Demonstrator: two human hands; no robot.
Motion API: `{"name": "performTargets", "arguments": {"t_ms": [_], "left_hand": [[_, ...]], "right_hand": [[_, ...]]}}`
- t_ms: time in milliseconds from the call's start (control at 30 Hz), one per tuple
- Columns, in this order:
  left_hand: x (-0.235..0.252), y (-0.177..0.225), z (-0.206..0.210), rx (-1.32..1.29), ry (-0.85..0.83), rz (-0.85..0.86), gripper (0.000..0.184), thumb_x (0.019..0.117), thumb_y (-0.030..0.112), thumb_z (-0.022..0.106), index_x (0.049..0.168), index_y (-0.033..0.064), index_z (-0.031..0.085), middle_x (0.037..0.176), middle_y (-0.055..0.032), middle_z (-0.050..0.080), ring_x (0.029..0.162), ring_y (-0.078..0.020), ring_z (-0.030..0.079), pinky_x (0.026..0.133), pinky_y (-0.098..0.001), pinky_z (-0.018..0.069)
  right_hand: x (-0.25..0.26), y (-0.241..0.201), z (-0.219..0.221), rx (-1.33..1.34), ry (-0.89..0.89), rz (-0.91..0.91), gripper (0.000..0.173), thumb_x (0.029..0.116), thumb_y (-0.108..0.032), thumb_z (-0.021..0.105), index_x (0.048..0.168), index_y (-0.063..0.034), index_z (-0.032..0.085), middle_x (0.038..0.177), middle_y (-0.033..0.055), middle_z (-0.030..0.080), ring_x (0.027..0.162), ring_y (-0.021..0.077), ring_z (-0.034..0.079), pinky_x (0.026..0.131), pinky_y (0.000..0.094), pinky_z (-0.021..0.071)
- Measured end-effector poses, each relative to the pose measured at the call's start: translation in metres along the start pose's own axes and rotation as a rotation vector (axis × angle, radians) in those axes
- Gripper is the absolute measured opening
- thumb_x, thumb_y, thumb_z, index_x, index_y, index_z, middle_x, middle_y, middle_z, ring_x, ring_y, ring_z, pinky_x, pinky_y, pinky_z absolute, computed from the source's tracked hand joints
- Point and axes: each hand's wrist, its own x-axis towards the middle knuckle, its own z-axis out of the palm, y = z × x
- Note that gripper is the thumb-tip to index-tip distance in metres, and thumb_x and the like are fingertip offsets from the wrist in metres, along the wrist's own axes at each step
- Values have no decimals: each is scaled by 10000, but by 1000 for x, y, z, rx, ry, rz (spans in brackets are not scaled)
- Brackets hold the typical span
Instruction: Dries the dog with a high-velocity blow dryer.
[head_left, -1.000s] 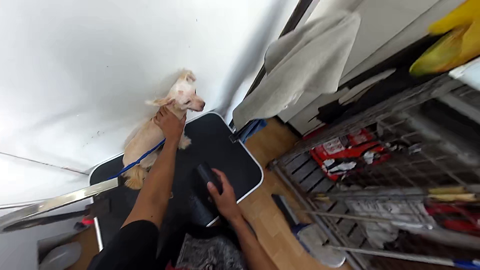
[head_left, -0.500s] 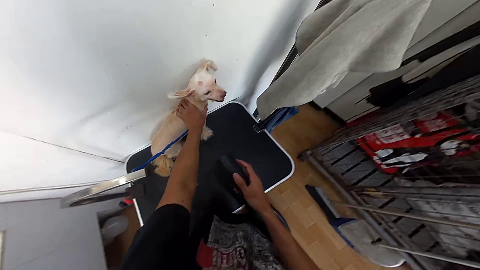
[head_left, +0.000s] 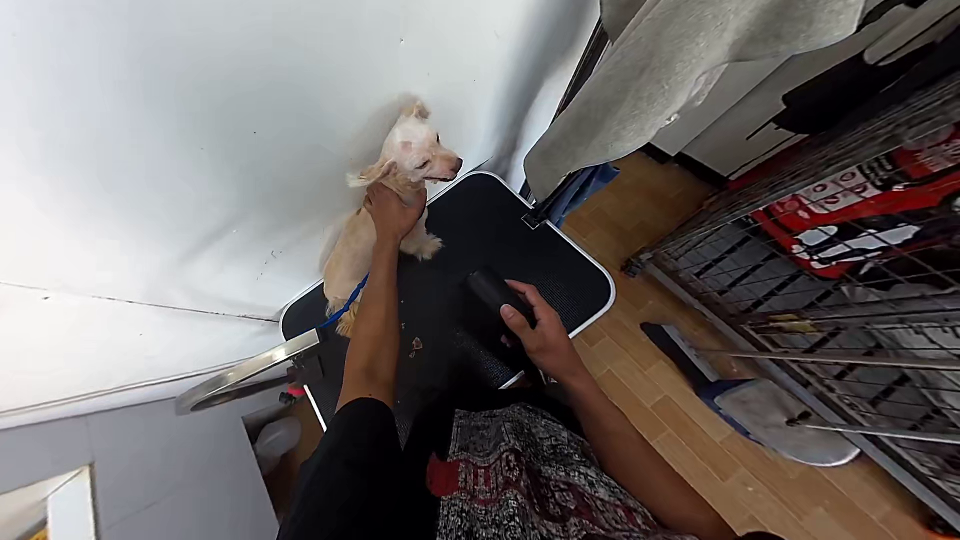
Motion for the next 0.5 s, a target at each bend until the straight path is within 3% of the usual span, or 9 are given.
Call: {"name": "performTargets", "arguments": {"t_ms": [33,100,133,167,233,333,400,500], "left_hand": [[-1,-1,-4,-186,15,79,996,805,603,735,1475,-63,420,1467,-282,494,1402,-397,437,1173,-597,281],[2,3,-9,-558,19,246,916,878,484,757,1516,-41,363,1614,-235,338,1505,-313,332,1243,-489,284],[5,8,-7,-669,31,320,855,915,435,737,1512,-52,365,1624,-225,331,1513,-294,334,1240,-458,318],[9,12,-2,-712,65,370,758,945,394,711,1471,-73,430,1579,-231,408,1475,-289,405,1213,-447,369],[14,11,21,-633,154,436,501,970,308,691,1307,-54,608,1359,-200,622,1298,-274,576,1125,-462,449],[16,7,43,-292,95,608,367,999,218,609,1346,121,681,1446,-90,612,1403,-307,507,1186,-574,340],[16,6,58,-60,72,725,451,970,109,537,1369,261,679,1496,-61,574,1422,-344,484,1157,-607,346],[23,7,75,69,80,771,486,975,82,538,1359,348,675,1519,-63,551,1427,-373,470,1142,-598,363]], "right_hand": [[2,-1,0,5,0,3,626,986,-474,581,1438,-49,498,1071,54,695,715,109,690,571,283,606],[5,-2,1,15,3,5,609,990,-467,587,1437,-62,503,1077,54,694,715,113,687,572,286,606],[7,0,1,19,7,8,603,992,-463,587,1437,-64,504,1072,54,694,710,115,687,569,287,605],[8,2,3,23,10,9,600,996,-460,586,1437,-63,503,1064,56,693,706,118,687,566,288,606],[7,6,5,22,5,23,599,997,-460,591,1439,-65,501,1061,58,695,717,123,693,572,291,609],[8,7,4,-31,12,58,606,993,-484,589,1439,-82,516,1073,61,699,721,128,696,589,302,613],[11,6,1,-76,57,118,592,1000,-491,576,1436,-96,520,1076,79,694,718,141,697,596,318,613],[18,11,-4,-117,138,215,556,1016,-481,570,1421,-103,529,1020,102,686,682,156,692,600,329,613]]}}
